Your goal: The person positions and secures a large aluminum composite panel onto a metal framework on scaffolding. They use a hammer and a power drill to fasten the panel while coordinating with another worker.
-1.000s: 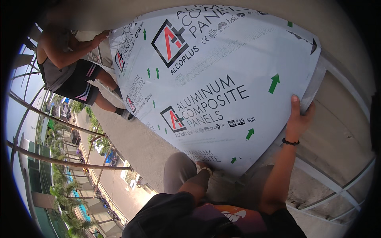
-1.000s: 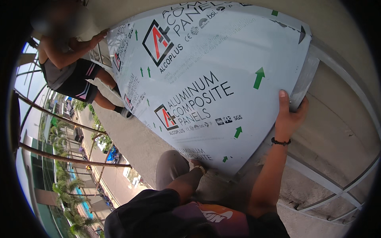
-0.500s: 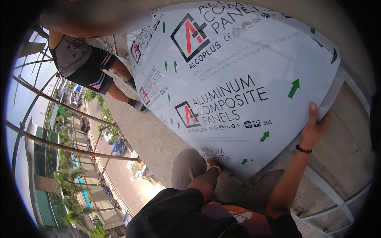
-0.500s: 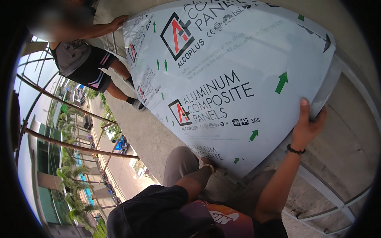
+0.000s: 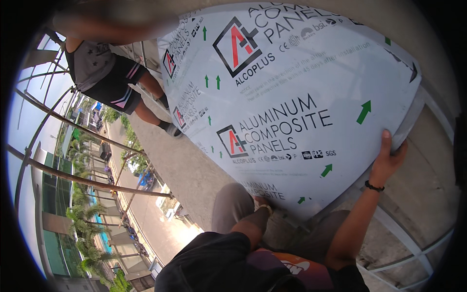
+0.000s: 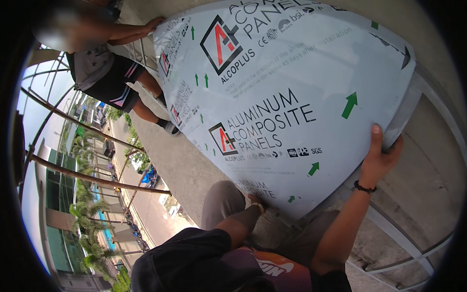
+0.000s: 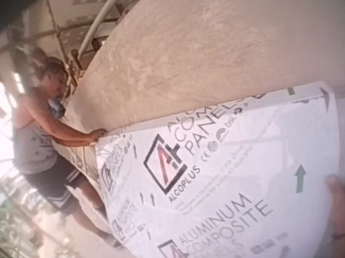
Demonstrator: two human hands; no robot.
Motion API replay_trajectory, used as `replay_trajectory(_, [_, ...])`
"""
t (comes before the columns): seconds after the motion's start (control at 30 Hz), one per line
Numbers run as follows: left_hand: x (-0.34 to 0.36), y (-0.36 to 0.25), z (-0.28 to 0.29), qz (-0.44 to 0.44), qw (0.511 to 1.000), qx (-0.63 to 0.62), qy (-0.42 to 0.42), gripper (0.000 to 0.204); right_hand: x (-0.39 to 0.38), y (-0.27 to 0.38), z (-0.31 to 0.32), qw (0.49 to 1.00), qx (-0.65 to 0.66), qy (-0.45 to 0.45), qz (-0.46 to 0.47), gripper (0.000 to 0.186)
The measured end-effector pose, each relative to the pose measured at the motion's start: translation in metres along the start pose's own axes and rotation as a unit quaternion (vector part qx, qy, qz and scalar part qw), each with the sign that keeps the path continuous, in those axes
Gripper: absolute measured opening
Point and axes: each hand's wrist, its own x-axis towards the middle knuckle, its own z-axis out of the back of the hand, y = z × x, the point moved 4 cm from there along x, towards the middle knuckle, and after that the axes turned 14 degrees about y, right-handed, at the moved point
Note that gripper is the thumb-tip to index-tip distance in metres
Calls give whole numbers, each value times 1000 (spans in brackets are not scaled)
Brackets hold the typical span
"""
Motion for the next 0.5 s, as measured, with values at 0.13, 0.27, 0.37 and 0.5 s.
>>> replay_trajectory(0.13, [2, 7, 7, 19, 999, -6, 46, 86, -1, 0, -3, 1000, -3, 6, -1, 72])
replay_trajectory(0.27, [11, 13, 7, 31, 997, 0, 73, 96, 1, -4, 0, 1000, -9, 7, 0, 75])
replay_trajectory(0.37, [13, 14, 7, 28, 997, -2, 73, 94, 2, -3, 1, 1000, 1, -5, -6, 76])
replay_trajectory(0.5, [19, 19, 16, 6, 998, -24, 55, 87, -1, 3, -3, 1000, -6, 1, -2, 75])
